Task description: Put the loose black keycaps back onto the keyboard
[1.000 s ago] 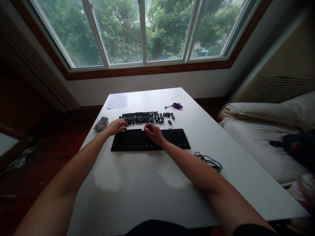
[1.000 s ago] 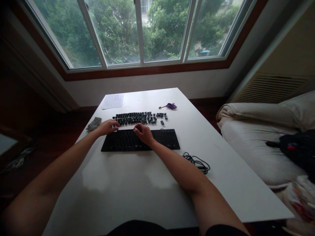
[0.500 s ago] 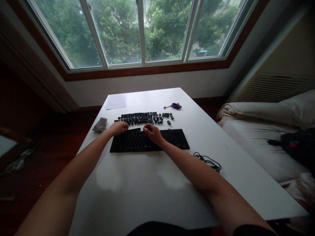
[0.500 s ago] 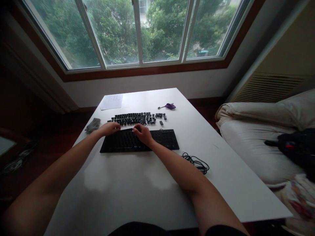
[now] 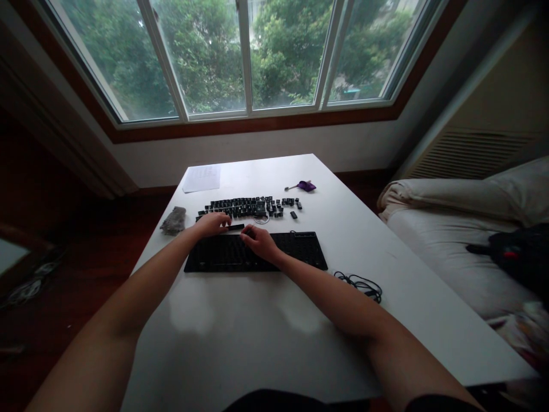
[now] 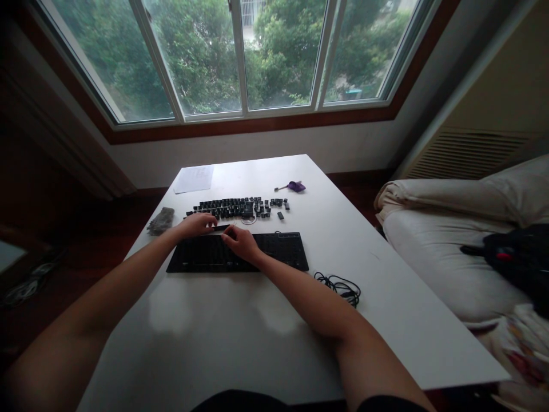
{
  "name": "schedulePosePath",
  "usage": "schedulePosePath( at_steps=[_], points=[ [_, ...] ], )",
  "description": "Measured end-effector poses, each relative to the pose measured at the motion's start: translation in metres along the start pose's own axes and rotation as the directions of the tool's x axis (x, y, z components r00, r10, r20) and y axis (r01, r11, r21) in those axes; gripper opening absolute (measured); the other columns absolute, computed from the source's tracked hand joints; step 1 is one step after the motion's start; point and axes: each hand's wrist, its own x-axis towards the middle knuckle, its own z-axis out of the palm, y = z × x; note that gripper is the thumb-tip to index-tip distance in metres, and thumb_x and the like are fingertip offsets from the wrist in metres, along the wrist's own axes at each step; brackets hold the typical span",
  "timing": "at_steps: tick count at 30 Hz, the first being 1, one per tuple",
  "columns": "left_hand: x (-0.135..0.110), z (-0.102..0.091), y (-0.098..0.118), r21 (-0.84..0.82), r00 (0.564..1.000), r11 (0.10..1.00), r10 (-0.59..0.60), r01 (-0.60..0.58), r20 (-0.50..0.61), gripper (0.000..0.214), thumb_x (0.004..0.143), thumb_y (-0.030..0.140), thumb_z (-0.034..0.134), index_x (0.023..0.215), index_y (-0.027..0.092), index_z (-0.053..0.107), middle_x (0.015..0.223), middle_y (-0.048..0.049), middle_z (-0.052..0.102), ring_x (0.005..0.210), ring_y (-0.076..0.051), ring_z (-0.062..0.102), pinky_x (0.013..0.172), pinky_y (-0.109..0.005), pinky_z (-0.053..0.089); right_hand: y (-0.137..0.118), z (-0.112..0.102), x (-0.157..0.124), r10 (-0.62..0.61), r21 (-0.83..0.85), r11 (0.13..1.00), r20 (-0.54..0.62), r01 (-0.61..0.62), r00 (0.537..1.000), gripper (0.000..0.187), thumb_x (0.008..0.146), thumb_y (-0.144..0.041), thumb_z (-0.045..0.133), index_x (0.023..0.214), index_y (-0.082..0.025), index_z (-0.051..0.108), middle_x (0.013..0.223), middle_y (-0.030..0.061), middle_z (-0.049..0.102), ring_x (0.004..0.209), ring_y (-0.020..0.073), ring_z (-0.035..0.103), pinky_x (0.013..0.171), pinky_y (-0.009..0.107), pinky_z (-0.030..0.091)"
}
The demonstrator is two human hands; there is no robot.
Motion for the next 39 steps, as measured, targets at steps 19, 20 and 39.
schedulePosePath(
  at_steps=[19,20,39],
  points=[
    [0.000,0.010,0.003,0.004,0.992,0.997,0.072,-0.072,-0.101,0.022,0.085,0.030,0.060,0.103,0.023,0.069,0.105,-0.0069,0.065,0.098,-0.023,0.062,0.087,-0.033,0.048,0.002,-0.002,0.002,-0.029,-0.049,0.998,0.057,0.031,0.998,0.029,0.092,-0.045,0.059,0.099,-0.018,0.067,0.064,-0.0024,0.062,0.059,0.0120,0.052,0.059,0.023,0.038],
    [0.000,0.011,0.002,0.012,0.991,0.997,0.073,-0.073,-0.111,0.022,0.086,0.031,0.059,0.103,0.023,0.070,0.105,-0.0074,0.065,0.098,-0.023,0.062,0.087,-0.034,0.049,0.002,-0.003,0.002,-0.030,-0.051,0.998,0.057,0.033,0.998,0.030,0.092,-0.046,0.059,0.099,-0.018,0.067,0.065,-0.0022,0.062,0.059,0.0121,0.052,0.060,0.023,0.038],
    [0.005,0.023,0.006,0.092,0.977,0.995,-0.006,0.026,-0.214,0.032,0.096,0.027,0.044,0.108,0.025,0.074,0.107,-0.0084,0.067,0.097,-0.024,0.064,0.090,-0.036,0.049,0.001,-0.004,0.003,-0.054,-0.063,0.996,0.068,0.059,0.996,0.030,0.091,-0.046,0.059,0.098,-0.018,0.067,0.065,-0.0027,0.059,0.059,0.0123,0.051,0.060,0.024,0.037]
  ],
)
